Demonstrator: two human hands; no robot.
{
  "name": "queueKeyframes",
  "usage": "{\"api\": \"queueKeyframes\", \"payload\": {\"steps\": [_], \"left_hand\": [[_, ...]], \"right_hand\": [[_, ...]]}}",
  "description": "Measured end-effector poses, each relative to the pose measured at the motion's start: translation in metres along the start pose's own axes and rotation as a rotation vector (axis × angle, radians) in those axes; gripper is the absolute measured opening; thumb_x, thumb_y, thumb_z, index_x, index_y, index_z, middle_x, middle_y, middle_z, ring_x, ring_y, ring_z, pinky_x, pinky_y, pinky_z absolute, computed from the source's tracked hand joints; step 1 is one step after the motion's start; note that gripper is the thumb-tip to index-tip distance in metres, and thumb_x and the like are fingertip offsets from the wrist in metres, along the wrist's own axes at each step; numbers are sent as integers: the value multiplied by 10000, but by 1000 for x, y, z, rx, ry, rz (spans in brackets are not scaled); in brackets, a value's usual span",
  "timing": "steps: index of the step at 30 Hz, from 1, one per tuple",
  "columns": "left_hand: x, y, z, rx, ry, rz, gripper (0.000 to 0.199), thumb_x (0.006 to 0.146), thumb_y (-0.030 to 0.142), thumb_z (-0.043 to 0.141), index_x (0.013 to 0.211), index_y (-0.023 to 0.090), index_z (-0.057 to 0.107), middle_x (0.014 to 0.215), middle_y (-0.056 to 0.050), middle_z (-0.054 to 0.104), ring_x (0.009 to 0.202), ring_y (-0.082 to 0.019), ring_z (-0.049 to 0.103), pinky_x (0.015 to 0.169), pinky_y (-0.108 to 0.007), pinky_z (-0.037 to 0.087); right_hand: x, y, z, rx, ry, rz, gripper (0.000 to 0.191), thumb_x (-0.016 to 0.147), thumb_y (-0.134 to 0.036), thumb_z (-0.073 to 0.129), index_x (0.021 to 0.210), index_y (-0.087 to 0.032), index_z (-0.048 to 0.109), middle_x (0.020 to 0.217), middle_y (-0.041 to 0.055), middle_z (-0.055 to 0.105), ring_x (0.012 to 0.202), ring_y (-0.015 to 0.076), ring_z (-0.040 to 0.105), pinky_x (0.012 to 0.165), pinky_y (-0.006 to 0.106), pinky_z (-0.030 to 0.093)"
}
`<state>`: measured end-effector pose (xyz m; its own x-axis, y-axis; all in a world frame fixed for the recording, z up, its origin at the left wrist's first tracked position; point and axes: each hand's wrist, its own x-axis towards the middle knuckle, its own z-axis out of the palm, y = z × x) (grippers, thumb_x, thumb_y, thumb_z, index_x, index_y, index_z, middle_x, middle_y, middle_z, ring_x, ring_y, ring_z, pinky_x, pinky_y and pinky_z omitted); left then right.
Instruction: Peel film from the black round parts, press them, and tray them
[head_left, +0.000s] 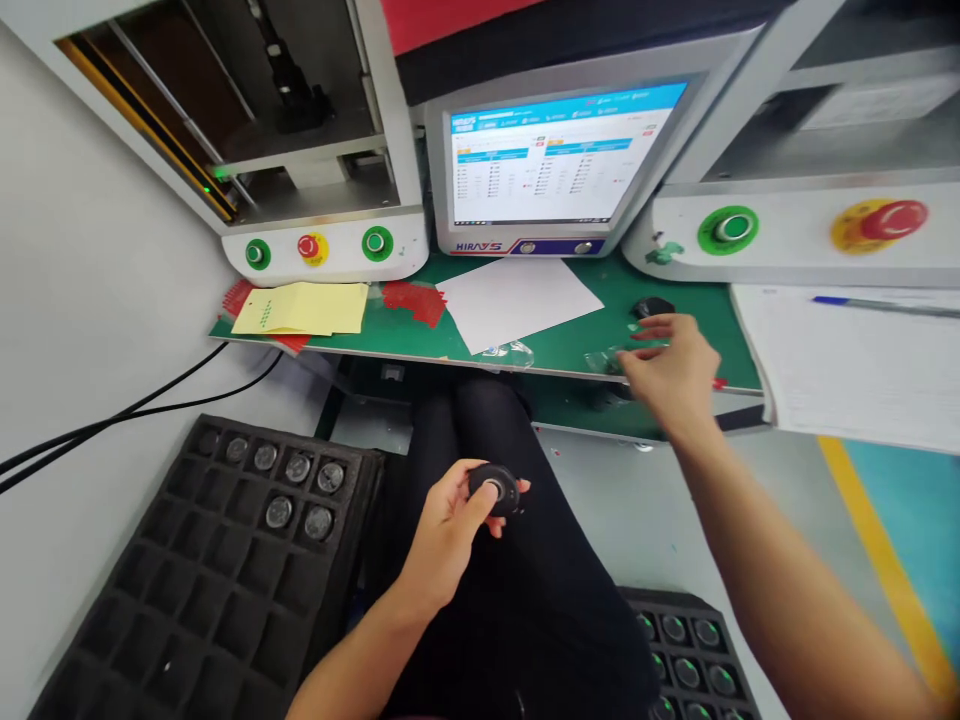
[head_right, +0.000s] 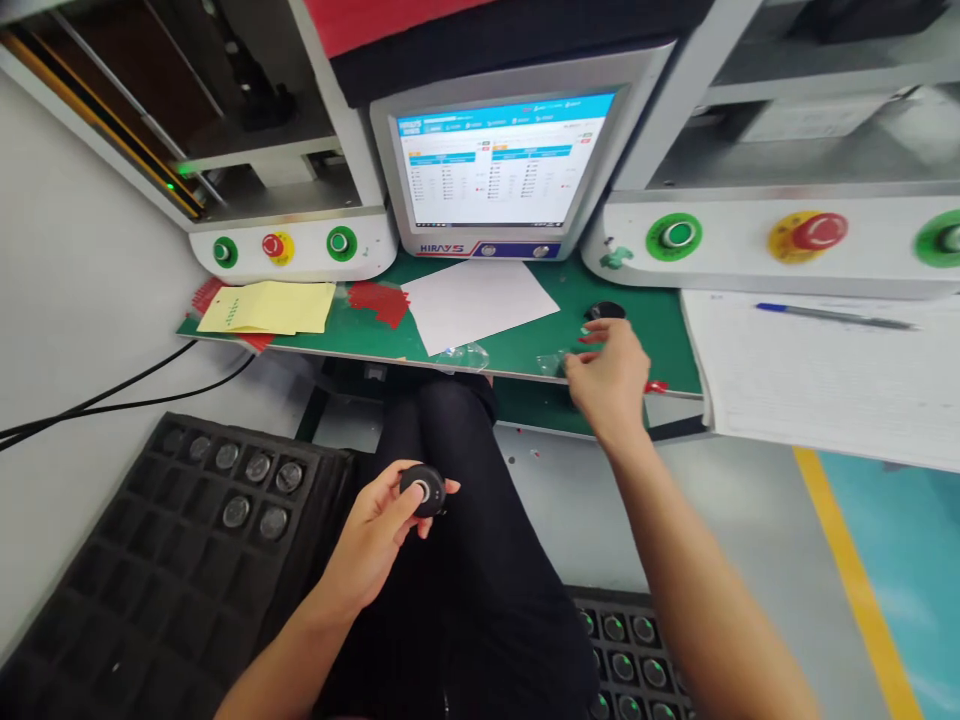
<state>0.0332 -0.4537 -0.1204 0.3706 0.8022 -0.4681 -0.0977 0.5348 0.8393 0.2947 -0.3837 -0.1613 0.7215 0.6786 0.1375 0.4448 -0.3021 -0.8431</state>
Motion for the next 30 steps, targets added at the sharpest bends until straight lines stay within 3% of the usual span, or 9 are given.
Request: {"api": "queueKeyframes", "payload": {"steps": [3, 5, 8, 10, 13, 20, 26, 30], "left_hand": [[-1, 0, 1, -162, -32, -38, 329, 777, 386, 731, 841, 165, 495, 958, -128, 754, 741, -150, 669, 688, -258, 499], [0, -2, 2, -210, -76, -36, 353, 778, 412, 729, 831, 168, 480, 942, -131, 756, 671, -143, 667, 626, -247, 495], [0, -7, 3, -213, -144, -29, 340, 820, 443, 679, 843, 134, 539, 938, -147, 751, 508, -70, 553, 494, -196, 412], [-1, -10, 4, -245, -169, -14, 387, 842, 491, 642, 876, 110, 587, 927, -151, 748, 518, -72, 547, 496, -194, 413], [-5, -12, 7, -325, -161, 37, 489, 847, 579, 602, 962, 104, 626, 943, -147, 746, 613, -110, 605, 566, -215, 464], [-13, -21, 15, -353, -148, 205, 595, 868, 673, 492, 1071, 136, 646, 993, -118, 742, 699, -117, 620, 652, -215, 479], [-16, -21, 12, -122, -141, 304, 391, 936, 466, 542, 1150, 141, 581, 1074, -113, 719, 707, -86, 587, 663, -196, 479], [-20, -24, 19, -31, -80, 295, 338, 960, 427, 501, 1116, 130, 546, 1033, -133, 722, 676, -87, 581, 637, -208, 479]], "right_hand": [[-32, -25, -20, 172, -10, -15, 374, 599, -272, 725, 909, -203, 528, 928, 45, 625, 617, 132, 609, 716, 362, 516], [-63, -41, -36, 345, -69, -44, 430, 567, -334, 786, 893, -221, 530, 931, 23, 619, 632, 127, 628, 688, 325, 536], [-111, -55, -53, 613, -284, -8, 379, 619, -260, 834, 911, -226, 595, 953, 17, 629, 614, 106, 625, 621, 274, 549], [-136, -57, -56, 700, -399, 66, 348, 671, -215, 823, 952, -238, 620, 988, 18, 634, 604, 96, 626, 609, 263, 563], [-159, -54, -53, 806, -424, 149, 356, 700, -191, 818, 989, -252, 619, 997, 22, 623, 601, 96, 625, 607, 271, 578], [-181, -54, -37, 922, -357, 231, 365, 712, -134, 793, 1000, -244, 597, 1050, 20, 579, 607, 98, 638, 582, 288, 590], [-183, -56, -26, 876, -263, 221, 361, 694, -158, 804, 969, -230, 581, 1038, 15, 599, 622, 107, 651, 585, 280, 576], [-186, -39, -35, 749, -189, 181, 423, 684, -177, 817, 1017, -230, 562, 1105, 36, 607, 702, 123, 661, 713, 313, 562]]}}
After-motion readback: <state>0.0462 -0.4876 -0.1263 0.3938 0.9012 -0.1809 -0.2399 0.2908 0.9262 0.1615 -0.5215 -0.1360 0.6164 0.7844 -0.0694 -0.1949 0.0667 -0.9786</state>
